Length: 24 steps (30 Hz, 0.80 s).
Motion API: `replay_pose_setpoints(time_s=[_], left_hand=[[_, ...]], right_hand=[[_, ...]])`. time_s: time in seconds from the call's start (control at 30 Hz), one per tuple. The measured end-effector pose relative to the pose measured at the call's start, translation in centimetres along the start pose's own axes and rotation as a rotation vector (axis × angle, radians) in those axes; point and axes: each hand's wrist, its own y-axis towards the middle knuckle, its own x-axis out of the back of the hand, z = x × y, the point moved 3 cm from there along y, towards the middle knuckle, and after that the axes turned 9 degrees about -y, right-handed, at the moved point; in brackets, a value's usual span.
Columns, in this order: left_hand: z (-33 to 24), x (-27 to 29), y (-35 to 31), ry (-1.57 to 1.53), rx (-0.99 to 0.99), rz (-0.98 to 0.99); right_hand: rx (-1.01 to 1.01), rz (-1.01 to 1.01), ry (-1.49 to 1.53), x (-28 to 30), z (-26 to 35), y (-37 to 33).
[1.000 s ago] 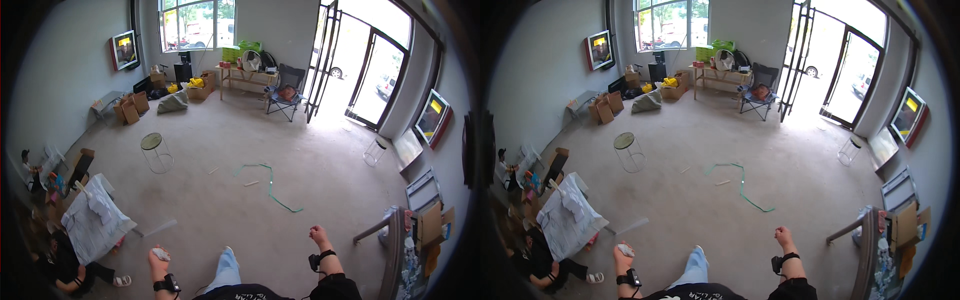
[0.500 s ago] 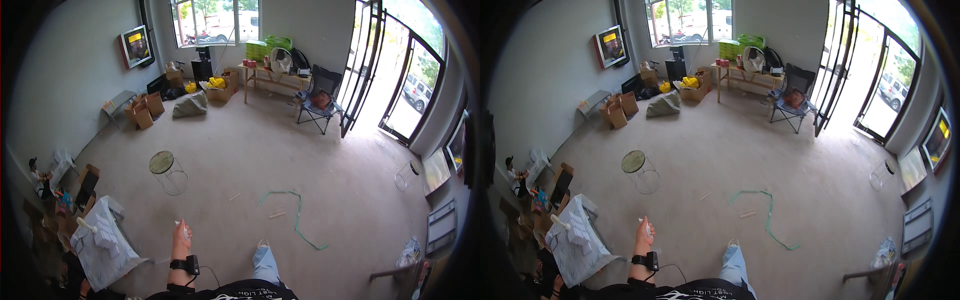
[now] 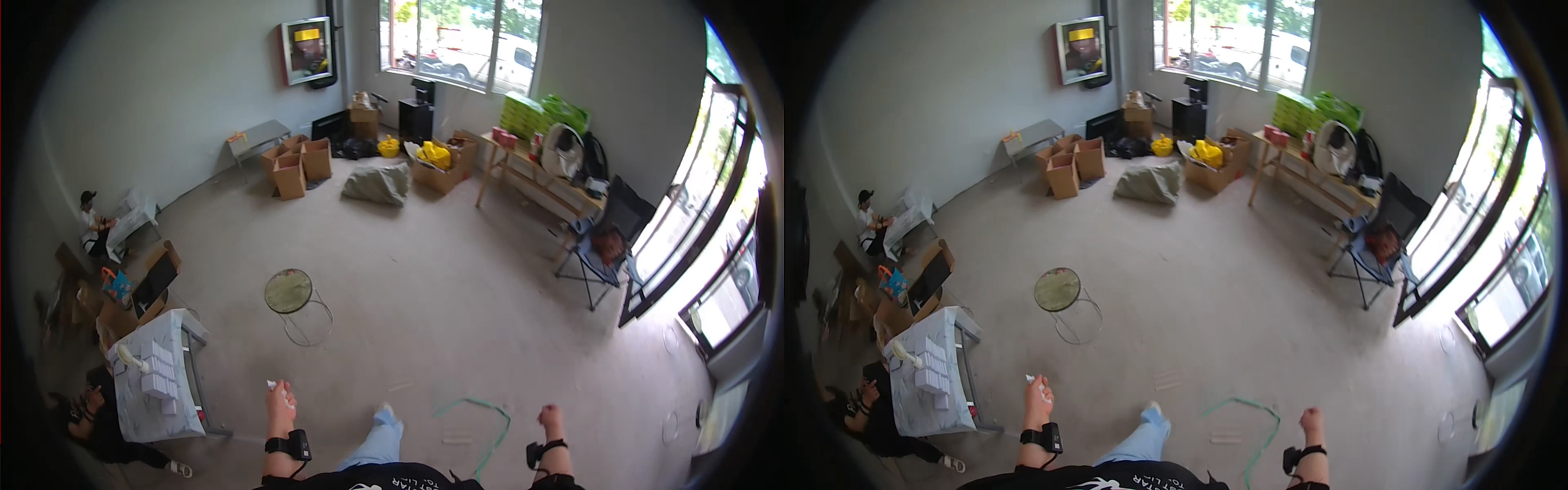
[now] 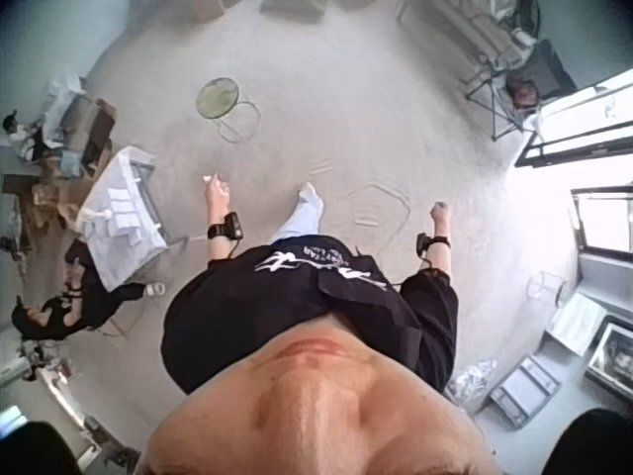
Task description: The person is packing small white boxes into a larger cardboard box on a wooden table, then gathering packaging remnants and walking through a warehouse area.
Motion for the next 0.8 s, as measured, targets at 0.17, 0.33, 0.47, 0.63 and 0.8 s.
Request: replay_pose_setpoints(time_s=[0.17,0.33,0.47,0.63,0.8], left_hand=[[-0.4,-4.6,7.2,-0.036,-0.031,0.026],[-2.0,-17.9,11.6,0.029,-0.232,0.076],[-2.9,-27.0,16.4,0.068,-0.204,-0.085],[-2.3,-28.7,20.2,-0.054,-0.278,-0.184],[1.4,-30.5,24.2,-0.148,-0.265,-0.409]], right_hand=[[0.353,0.100,0.236,-1.1,18.3,12.3],[0.640,0.740,-1.060,-13.5,11.4,17.7],[0.980,0.824,-1.069,-15.8,17.7,24.1],[0.736,0.818,-0.686,-14.9,31.2,36.9],[0.392,0.732,-0.265,-13.7,42.6,49.6]])
